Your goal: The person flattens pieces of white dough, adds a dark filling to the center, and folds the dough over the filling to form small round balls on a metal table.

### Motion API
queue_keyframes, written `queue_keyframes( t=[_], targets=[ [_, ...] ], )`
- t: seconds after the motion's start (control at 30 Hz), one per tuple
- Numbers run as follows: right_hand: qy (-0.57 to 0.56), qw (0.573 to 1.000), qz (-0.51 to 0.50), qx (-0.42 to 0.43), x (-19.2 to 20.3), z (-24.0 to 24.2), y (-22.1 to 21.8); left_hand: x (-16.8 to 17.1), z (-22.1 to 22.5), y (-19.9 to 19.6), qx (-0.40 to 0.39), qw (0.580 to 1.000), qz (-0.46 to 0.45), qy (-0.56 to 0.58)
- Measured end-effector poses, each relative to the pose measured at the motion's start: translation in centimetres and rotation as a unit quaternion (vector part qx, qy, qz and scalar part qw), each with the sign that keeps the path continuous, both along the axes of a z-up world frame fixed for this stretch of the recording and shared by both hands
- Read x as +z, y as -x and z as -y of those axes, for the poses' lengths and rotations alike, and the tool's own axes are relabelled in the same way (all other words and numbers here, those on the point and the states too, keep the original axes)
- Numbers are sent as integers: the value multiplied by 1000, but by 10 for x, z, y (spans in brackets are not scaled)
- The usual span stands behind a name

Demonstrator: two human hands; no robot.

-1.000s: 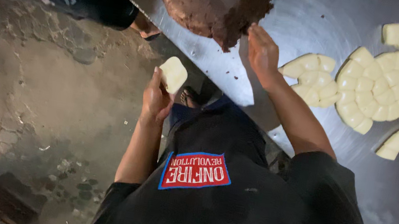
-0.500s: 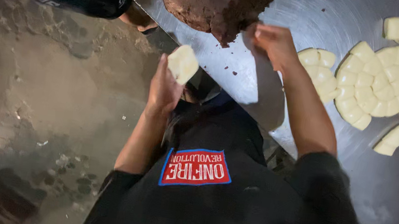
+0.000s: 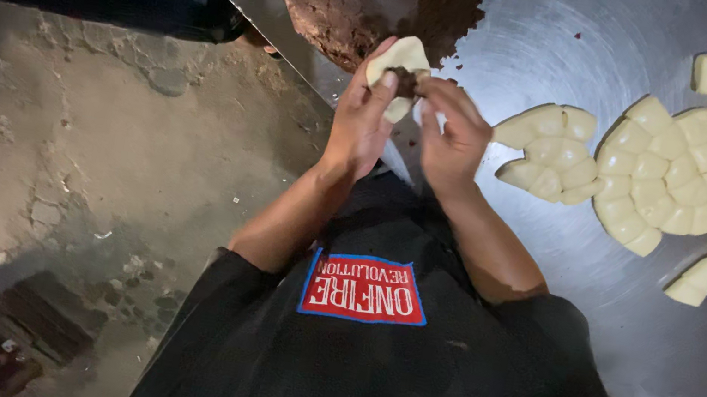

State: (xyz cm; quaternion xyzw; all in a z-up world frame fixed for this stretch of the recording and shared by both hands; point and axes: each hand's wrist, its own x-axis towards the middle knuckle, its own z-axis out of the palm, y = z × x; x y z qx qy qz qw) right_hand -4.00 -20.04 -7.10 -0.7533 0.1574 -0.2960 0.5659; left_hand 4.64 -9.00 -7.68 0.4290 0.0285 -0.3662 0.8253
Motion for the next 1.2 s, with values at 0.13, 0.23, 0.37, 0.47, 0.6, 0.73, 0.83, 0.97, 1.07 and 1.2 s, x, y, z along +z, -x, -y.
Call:
queue_keyframes(
  t=[0.13,0.23,0.37,0.47,0.6,0.73,0.83,0.97,1.07,1.2],
  targets=[
    [-338,941,5,-14,-24,-18,18,9,-21,4,15,994,-74,85],
    [-515,857,-24,17,-39,-42,26,4,-35,11,0,984,-99,148],
    [-609,793,16,4,-51,-54,28,-22,-48,25,59,995,5,78],
    [-663,748,31,-36,-44,-39,27,-33,-66,25,110,961,197,-158],
    [-454,891,10,-6,-22,-50,16,-23,-76,35,-15,746,467,-474],
    [56,997,-26,54,11,-56,14,-14,-71,41,-111,890,370,-243],
    [252,965,-14,67,34,-38,11,-2,-71,32,-169,958,205,-105],
    [343,929,-7,140,55,-5,17,23,-69,8,-112,993,6,-39],
    [357,903,86,224,72,10,18,38,-66,1,-143,985,43,-87],
    [176,970,16,168,86,9,28,50,-74,2,-198,956,186,-109]
  ],
)
